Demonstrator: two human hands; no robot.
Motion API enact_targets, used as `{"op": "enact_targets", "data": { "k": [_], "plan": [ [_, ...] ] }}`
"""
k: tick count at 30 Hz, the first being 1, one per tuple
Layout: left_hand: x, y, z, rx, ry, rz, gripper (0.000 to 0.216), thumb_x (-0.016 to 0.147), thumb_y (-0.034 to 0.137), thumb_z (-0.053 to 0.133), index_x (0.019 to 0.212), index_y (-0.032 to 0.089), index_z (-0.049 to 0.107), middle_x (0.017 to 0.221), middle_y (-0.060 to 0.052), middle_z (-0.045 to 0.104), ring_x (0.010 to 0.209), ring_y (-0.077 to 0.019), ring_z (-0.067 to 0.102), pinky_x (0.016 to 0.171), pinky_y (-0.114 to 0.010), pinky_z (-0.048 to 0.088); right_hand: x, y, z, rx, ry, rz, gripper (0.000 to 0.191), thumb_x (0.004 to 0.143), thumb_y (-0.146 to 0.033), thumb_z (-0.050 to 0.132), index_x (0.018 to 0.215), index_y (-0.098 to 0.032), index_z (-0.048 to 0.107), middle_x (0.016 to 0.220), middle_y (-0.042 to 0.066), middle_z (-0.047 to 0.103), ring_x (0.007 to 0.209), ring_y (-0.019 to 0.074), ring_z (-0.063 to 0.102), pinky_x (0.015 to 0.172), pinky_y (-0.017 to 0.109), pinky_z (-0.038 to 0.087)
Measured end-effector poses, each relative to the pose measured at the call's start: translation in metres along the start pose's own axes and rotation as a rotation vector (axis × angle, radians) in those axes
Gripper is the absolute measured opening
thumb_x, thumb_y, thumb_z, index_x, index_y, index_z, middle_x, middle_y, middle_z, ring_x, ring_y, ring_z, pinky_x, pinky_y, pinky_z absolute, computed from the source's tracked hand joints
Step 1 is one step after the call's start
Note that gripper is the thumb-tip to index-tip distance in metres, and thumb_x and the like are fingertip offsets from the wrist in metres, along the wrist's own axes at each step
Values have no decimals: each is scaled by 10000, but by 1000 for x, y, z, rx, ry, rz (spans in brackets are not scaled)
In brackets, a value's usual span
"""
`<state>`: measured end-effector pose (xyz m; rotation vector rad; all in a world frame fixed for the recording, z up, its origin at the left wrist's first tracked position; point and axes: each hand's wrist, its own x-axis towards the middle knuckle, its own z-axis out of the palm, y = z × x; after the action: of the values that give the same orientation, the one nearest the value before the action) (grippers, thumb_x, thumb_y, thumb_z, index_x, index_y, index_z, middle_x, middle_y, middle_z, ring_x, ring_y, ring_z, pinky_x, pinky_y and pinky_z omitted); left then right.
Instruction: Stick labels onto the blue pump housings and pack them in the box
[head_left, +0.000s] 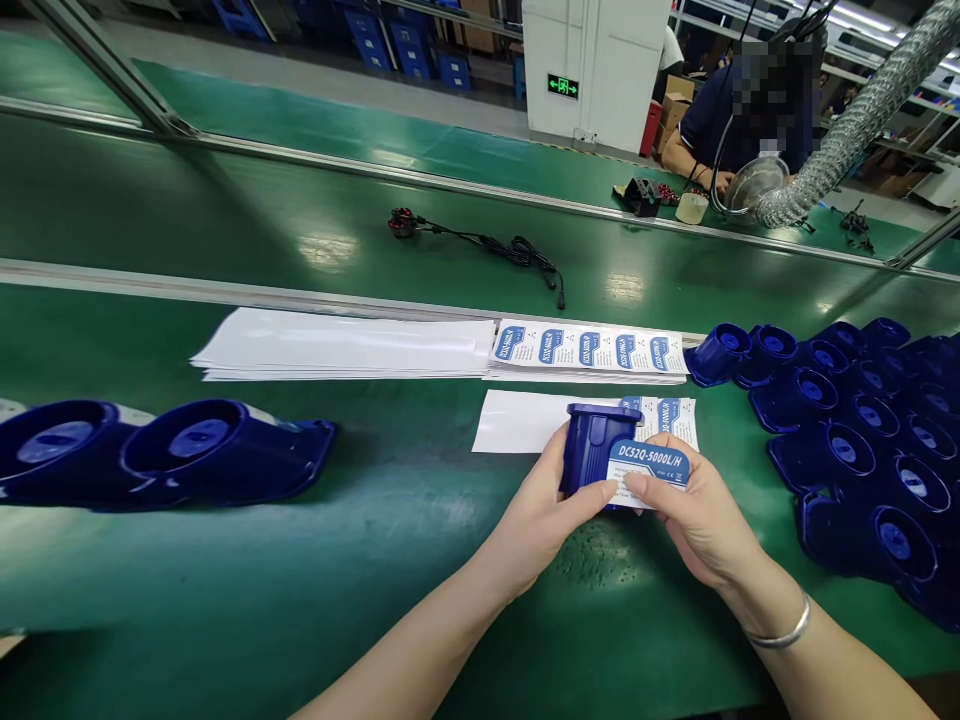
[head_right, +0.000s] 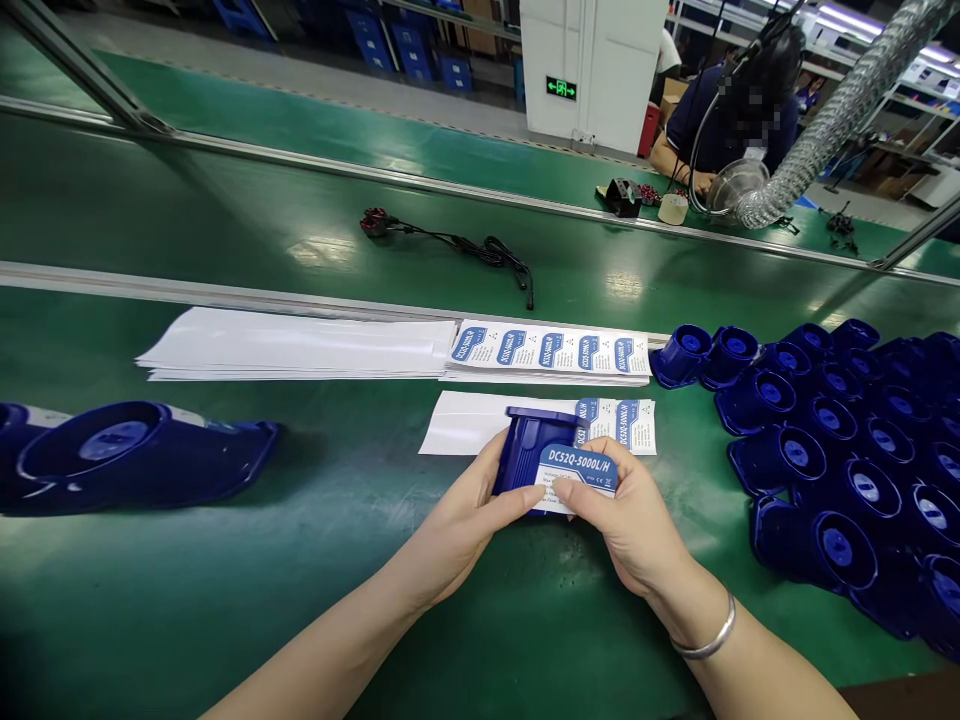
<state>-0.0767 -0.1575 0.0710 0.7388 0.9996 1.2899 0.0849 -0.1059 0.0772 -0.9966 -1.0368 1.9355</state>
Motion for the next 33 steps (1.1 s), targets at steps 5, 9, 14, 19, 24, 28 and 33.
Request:
{"op": "enact_targets", "data": {
  "k": [5, 9, 14, 19, 24, 28, 33],
  "plan": [
    [0, 0, 0, 4, 2, -10, 638, 835, 315, 749, 1409, 232, 483, 1415, -96, 593, 1303, -329, 545, 1089, -433, 430, 0, -1, 1, 16, -1, 5, 301, 677, -273, 903, 807, -193, 645, 729, -40, 636, 671, 99, 530, 665, 232, 432],
    [1, -1, -1, 16, 10, 9, 630, 830, 317, 754, 1401, 245, 500, 1425, -94, 586, 1313, -340, 537, 1100, -450, 421, -1, -1, 2, 29, 14, 10, 299, 675, -273, 900, 816, -194, 649, 751, -32, 653, 691, 109, 551, 689, 243, 450],
    [0, 0, 1, 18, 15, 11, 630, 821, 323, 765, 1391, 247, 508, 1439, -90, 576, 1321, -338, 531, 1099, -442, 428, -1, 0, 0, 38, 2, 12, 299, 683, -255, 898, 832, -191, 647, 778, -30, 663, 720, 107, 565, 716, 235, 454],
    [0, 2, 4, -45, 43, 5, 599, 860, 360, 733, 1406, 257, 509, 1437, -76, 585, 1348, -317, 509, 1118, -429, 417, -2, 3, 0, 8, -13, -6, 285, 712, -277, 887, 832, -196, 641, 770, -43, 642, 725, 95, 552, 730, 223, 448],
    [5, -5, 5, -98, 154, -14, 547, 864, 428, 722, 1356, 249, 563, 1379, -80, 632, 1318, -320, 537, 1108, -451, 430, -5, 7, 4, -26, -63, -3, 275, 739, -320, 868, 854, -210, 643, 824, -26, 654, 777, 121, 563, 769, 250, 463],
    [7, -6, 3, -96, 182, -45, 548, 827, 402, 764, 1313, 228, 577, 1320, -90, 663, 1249, -330, 587, 1066, -475, 464, -4, 6, 5, -3, -77, -33, 255, 781, -372, 822, 932, -215, 688, 874, 5, 674, 823, 155, 582, 769, 265, 468],
    [0, 2, 5, -156, 81, -69, 680, 796, 312, 790, 1409, 246, 501, 1385, -100, 619, 1308, -329, 539, 1099, -466, 437, 0, -3, -1, 112, -72, -22, 242, 805, -376, 776, 963, -206, 709, 864, 28, 699, 767, 164, 602, 690, 259, 472]
  ]
}}
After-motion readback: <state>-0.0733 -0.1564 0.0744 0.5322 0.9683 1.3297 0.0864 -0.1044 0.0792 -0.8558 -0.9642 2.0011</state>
